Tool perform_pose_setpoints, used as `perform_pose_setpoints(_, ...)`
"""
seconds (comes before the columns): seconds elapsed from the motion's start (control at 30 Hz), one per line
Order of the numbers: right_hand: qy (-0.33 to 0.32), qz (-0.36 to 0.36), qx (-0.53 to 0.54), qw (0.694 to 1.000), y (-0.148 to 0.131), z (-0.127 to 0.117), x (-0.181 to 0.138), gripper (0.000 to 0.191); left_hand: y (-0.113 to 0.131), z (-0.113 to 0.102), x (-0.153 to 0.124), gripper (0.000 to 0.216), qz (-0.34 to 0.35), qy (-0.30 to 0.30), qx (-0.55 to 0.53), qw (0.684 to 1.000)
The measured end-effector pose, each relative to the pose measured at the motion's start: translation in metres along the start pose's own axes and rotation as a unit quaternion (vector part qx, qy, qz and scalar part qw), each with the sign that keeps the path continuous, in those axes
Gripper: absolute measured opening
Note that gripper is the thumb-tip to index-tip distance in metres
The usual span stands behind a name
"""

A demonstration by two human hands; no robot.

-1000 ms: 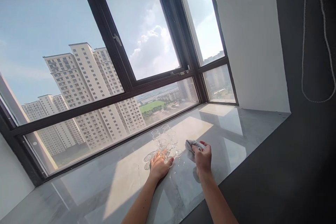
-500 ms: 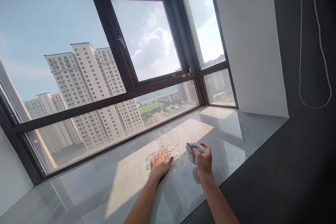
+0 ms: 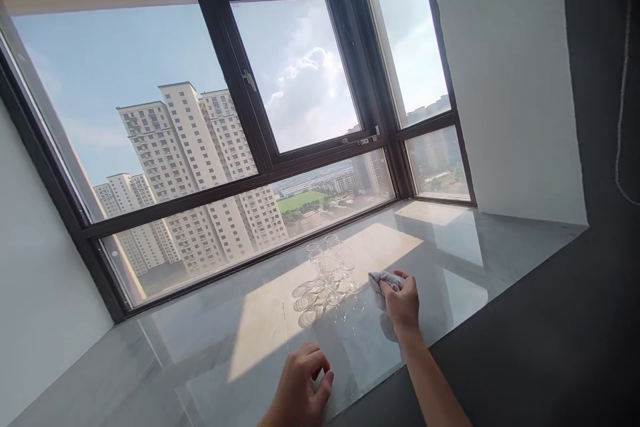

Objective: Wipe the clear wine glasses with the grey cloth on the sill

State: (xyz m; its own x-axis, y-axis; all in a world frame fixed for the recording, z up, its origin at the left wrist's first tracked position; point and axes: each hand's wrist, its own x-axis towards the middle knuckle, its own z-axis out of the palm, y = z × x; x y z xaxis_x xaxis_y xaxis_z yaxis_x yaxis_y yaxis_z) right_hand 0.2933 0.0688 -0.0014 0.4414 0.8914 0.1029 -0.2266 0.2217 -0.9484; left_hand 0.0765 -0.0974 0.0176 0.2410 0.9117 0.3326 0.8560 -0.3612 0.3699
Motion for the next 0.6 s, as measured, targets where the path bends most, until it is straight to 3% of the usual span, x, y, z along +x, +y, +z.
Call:
perform_pose_setpoints(0.17, -0.036, -0.003, -0.022, 0.999, -0.009, 0.000, -0.011, 0.056, 0.016, 0.006, 0.017, 0.019, 0.005, -0.015, 0.002, 1.000)
perform_pose_setpoints(0.43, -0.035, 0.002, 0.005, 0.999, -0.025, -0.003, -0.017, 0.055, 0.021, 0.006, 0.033, 0.021, 0.011, -0.026, -0.033, 0.999)
perform_pose_setpoints(0.6, -0.051, -0.008, 0.011, 0.999, -0.025, 0.000, -0.018, 0.055, 0.008, 0.015, 0.046, 0.043, -0.065, 0.001, 0.035, 0.997)
